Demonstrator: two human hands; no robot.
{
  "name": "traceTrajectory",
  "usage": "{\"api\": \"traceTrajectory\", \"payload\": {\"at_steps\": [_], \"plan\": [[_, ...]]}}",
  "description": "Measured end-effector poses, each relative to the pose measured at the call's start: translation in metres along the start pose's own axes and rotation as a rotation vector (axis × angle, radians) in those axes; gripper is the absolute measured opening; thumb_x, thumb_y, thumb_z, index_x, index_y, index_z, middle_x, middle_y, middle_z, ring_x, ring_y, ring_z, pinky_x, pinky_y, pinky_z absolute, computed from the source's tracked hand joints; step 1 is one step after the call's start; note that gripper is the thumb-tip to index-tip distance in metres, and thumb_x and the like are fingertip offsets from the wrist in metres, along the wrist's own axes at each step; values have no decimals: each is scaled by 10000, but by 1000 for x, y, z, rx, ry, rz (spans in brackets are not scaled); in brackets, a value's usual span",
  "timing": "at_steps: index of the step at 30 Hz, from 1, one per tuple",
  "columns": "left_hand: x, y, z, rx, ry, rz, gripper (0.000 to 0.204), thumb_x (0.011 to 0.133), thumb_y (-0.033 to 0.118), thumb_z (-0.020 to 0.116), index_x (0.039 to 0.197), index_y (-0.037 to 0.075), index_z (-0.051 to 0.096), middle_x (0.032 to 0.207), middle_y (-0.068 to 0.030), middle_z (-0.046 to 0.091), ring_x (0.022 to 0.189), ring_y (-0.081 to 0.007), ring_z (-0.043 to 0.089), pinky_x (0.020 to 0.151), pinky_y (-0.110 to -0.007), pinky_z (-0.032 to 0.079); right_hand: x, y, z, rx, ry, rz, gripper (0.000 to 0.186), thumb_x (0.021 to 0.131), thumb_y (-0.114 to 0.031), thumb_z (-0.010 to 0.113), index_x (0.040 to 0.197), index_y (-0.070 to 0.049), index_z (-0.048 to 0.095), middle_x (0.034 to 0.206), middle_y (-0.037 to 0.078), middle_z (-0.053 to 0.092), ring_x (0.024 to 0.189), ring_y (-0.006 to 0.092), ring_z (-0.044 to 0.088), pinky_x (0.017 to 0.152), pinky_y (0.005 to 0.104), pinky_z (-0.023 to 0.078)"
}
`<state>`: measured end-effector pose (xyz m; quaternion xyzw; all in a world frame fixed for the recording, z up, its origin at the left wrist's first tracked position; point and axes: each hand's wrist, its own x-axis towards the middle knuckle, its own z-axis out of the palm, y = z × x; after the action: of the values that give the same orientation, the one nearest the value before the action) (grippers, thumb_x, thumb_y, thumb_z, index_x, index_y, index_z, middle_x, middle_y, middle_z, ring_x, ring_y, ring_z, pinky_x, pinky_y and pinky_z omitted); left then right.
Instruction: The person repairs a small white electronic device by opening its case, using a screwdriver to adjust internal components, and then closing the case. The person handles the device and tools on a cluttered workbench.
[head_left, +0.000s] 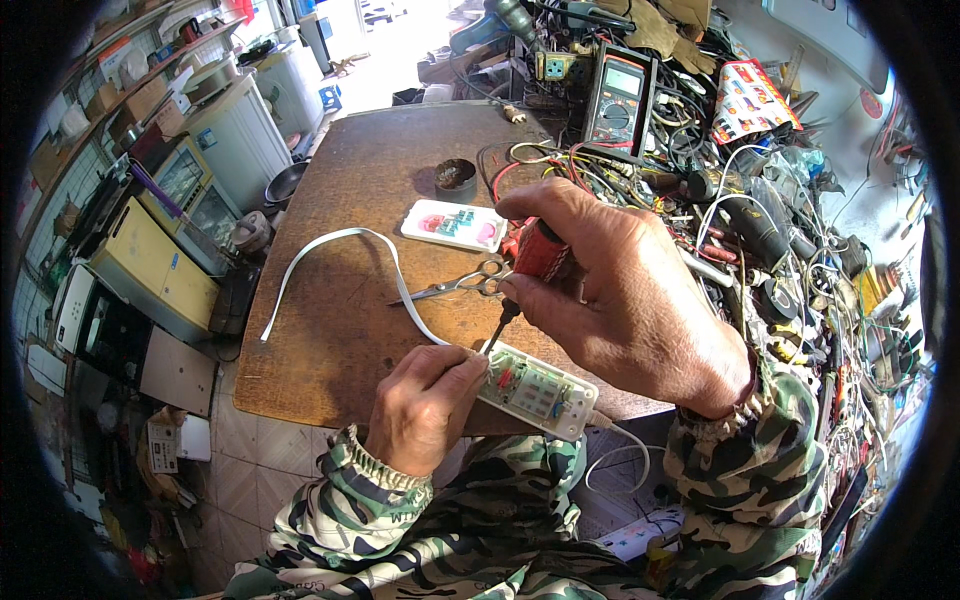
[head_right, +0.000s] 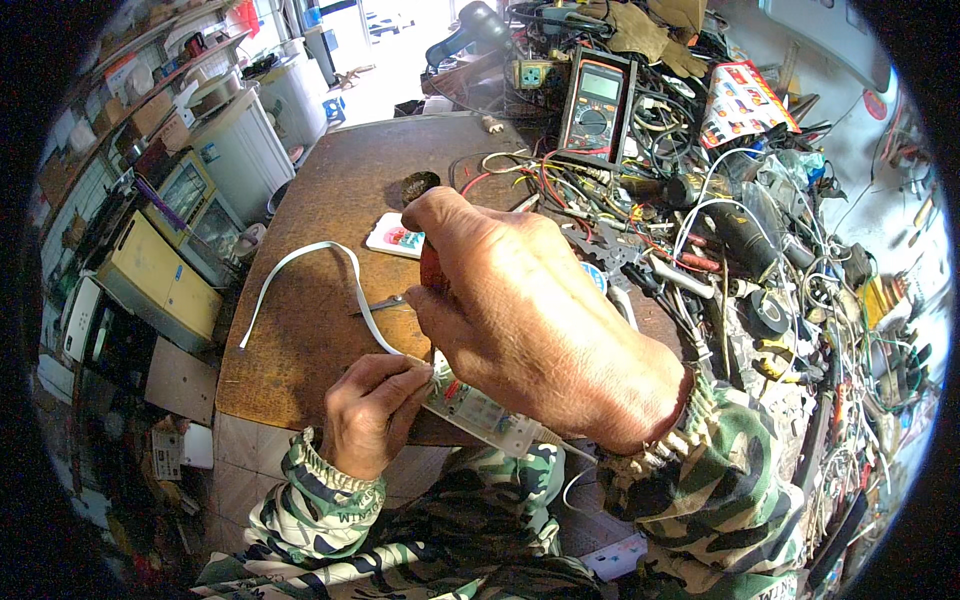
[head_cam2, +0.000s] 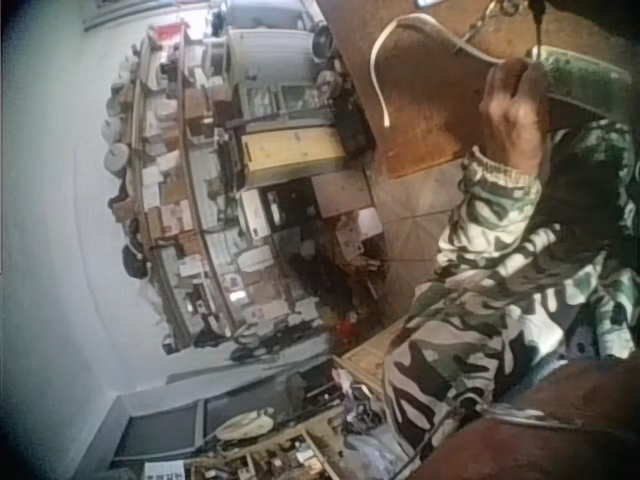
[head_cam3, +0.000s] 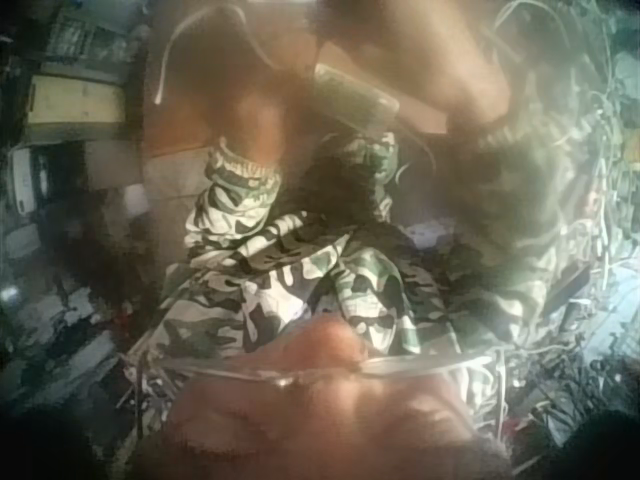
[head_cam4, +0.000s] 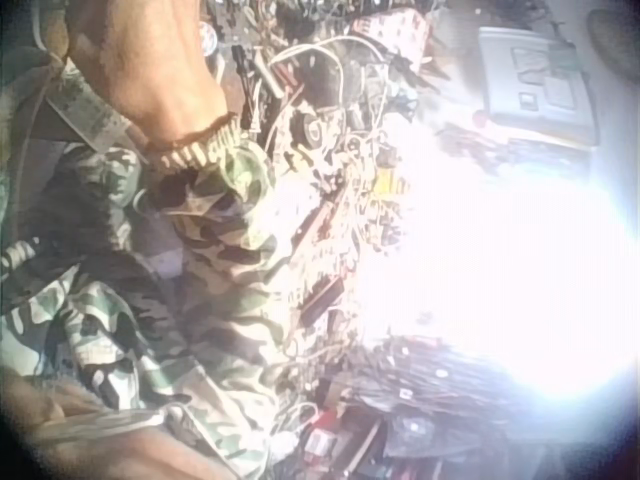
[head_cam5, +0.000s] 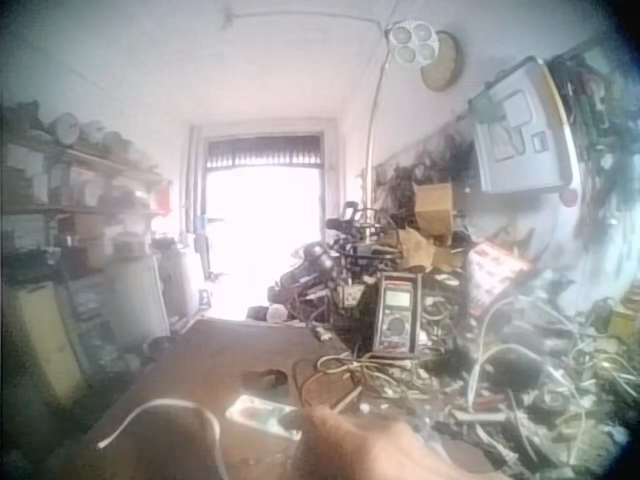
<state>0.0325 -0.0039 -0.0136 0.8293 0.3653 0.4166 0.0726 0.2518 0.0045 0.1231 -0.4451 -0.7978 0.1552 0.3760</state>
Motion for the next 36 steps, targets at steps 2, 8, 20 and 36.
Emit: {"api": "traceTrajectory", "payload": {"at_steps": [2,8,20,36], "plan": [[0,0,0,1,0,1,259,804,-8,838,1057,32,802,1016,-126,757,907,-333,750,811,-425,620,0,1,0,-1,5,-11,423,927,-49,777,1318,17,629,801,78,692,691,131,653,615,304,543],[0,0,0,-7,2,-3,255,799,-22,834,1047,26,800,1013,-131,754,916,-335,751,816,-419,620,2,-2,-1,-15,-19,-31,401,906,-22,752,1287,19,632,799,97,703,699,175,693,635,333,558],[0,0,-1,44,-1,16,170,890,58,799,1059,46,783,1021,-98,735,934,-318,736,809,-429,612,18,-8,13,-210,-33,-172,215,905,-94,706,1022,64,619,741,225,682,734,444,715,620,492,561],[-3,-1,-5,65,18,29,185,859,46,825,1039,65,785,993,-82,742,914,-305,745,800,-414,607,15,-16,13,-368,29,-245,238,879,-154,731,1005,15,621,765,216,671,759,443,698,656,525,562]]}}
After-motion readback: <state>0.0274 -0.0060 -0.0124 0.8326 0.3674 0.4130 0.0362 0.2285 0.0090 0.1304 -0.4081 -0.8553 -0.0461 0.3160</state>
